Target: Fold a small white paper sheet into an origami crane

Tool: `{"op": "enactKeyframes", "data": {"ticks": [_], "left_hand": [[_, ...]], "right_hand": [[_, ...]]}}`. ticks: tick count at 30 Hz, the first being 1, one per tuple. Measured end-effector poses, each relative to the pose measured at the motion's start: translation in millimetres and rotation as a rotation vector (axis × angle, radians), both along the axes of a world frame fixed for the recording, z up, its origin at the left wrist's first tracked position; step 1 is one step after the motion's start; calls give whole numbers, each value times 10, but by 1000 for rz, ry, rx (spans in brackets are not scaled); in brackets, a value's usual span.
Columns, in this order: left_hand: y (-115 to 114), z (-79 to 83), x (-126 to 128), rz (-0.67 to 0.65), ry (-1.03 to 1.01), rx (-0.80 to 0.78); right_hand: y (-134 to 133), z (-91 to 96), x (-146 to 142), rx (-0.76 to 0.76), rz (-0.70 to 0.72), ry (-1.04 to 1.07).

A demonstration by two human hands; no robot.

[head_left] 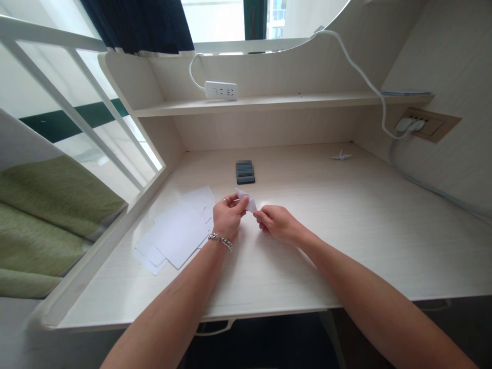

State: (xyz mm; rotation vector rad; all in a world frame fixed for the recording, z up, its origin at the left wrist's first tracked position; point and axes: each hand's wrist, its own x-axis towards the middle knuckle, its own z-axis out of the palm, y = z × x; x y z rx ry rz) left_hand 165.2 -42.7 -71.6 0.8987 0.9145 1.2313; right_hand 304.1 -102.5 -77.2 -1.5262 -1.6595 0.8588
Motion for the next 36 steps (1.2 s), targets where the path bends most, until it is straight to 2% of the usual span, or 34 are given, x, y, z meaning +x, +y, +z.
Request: {"op": "enactKeyframes", "data": {"ticks": [2, 4, 8, 12, 16, 23, 31, 36], "left_hand": [[23, 7, -17, 38, -5, 11], [34, 7, -28, 56, 12, 43], [-5, -9, -6, 2, 74, 114], [-73, -23, 18, -114, 103, 160], [-76, -25, -4, -203, 157, 160], [-30, 26, -22, -111, 64, 84], [-14, 11, -27, -165, 27, 83], [-47, 62, -63, -227, -36, 85]], "right_hand": [[1, 8, 23, -29, 26, 30], [14, 16, 48, -62, 36, 149], [44, 35, 62, -49, -18, 384], [36, 33, 38, 18, -16, 387], [23, 13, 43, -4, 4, 474], [18, 17, 73, -77, 103, 553], [12, 54, 80, -104, 75, 589], [-8, 98, 92, -148, 31, 644]]}}
